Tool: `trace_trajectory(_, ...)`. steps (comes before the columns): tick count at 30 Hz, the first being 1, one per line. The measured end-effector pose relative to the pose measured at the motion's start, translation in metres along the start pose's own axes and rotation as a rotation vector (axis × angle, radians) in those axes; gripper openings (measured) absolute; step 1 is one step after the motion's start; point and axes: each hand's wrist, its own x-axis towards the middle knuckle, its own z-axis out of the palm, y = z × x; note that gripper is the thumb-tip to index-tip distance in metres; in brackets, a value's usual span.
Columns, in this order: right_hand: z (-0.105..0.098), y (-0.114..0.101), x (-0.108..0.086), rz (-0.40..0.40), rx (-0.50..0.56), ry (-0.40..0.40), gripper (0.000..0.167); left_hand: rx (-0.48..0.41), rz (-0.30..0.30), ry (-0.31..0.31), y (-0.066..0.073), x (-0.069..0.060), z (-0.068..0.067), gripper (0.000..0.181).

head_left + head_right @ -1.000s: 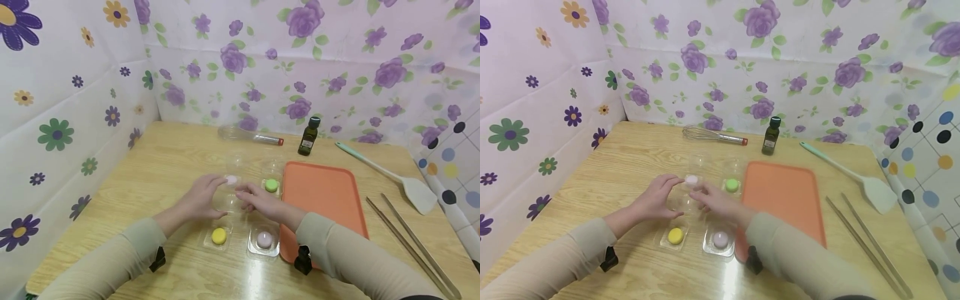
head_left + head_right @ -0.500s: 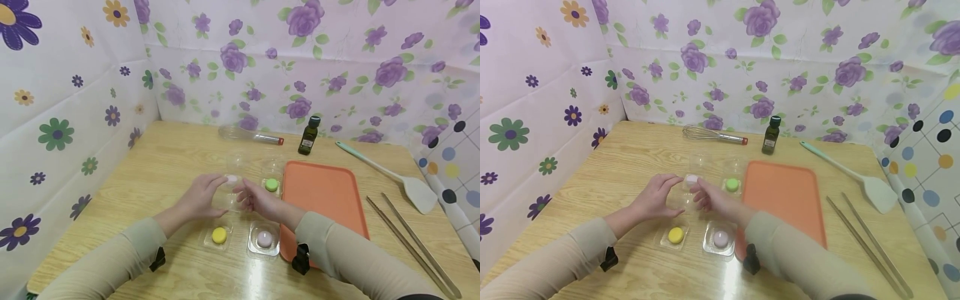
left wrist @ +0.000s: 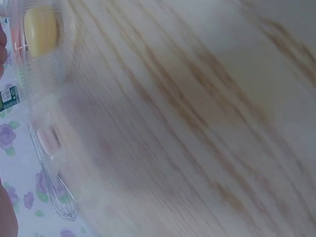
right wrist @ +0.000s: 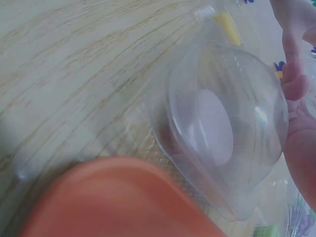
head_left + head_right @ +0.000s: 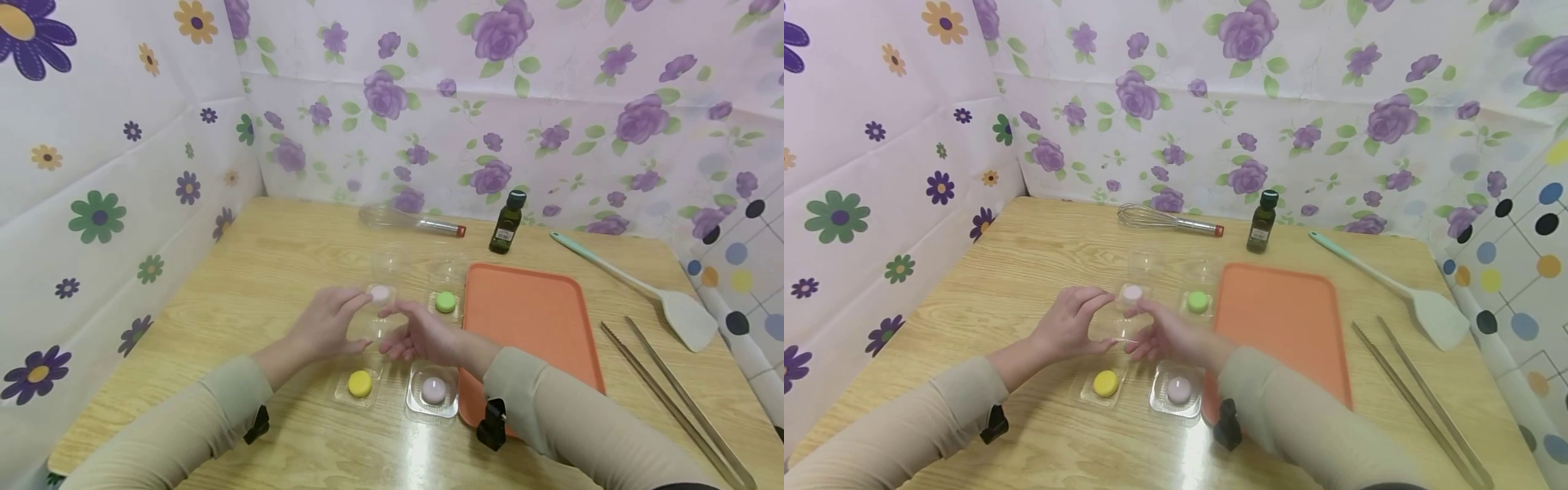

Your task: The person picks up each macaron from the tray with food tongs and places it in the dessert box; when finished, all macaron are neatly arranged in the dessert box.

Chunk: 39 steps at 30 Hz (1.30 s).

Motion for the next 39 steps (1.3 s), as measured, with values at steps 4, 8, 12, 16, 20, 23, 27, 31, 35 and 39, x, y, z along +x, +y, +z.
trace_trajectory(4,0.001,0.001,0.001,0.003,-0.001,0.012,0.059,0.025,0.055,0.041,-0.003,-0.003,0.003,0.087)
trace_trajectory(8,0.0,0.003,0.001,-0.026,-0.009,0.048,0.059,-0.007,0.14,0.1,-0.007,-0.003,0.006,0.09)
trace_trajectory(12,-0.002,0.006,0.001,-0.074,-0.048,0.078,0.055,-0.035,0.193,0.114,-0.008,-0.004,0.007,0.092)
trace_trajectory(16,-0.005,0.009,0.003,-0.116,-0.139,0.09,0.052,-0.065,0.132,-0.003,-0.006,-0.005,0.004,0.091)
trace_trajectory(20,-0.007,0.013,0.001,-0.156,-0.303,0.093,0.051,-0.198,-0.084,-0.235,-0.001,-0.004,-0.002,0.089)
trace_trajectory(23,-0.006,0.014,-0.002,-0.194,-0.448,0.094,0.056,-0.322,-0.265,-0.375,-0.001,-0.003,-0.004,0.085)
trace_trajectory(27,-0.005,0.015,-0.003,-0.219,-0.583,0.12,0.07,-0.435,-0.38,-0.478,-0.002,-0.004,-0.003,0.08)
trace_trajectory(31,-0.003,0.016,-0.003,-0.214,-0.673,0.149,0.079,-0.5,-0.398,-0.533,-0.004,-0.006,-0.002,0.08)
trace_trajectory(35,-0.001,0.016,-0.004,-0.208,-0.729,0.165,0.082,-0.52,-0.401,-0.547,-0.003,-0.007,-0.003,0.083)
trace_trajectory(39,0.001,0.015,-0.004,-0.223,-0.767,0.157,0.085,-0.521,-0.404,-0.558,-0.002,-0.006,-0.007,0.083)
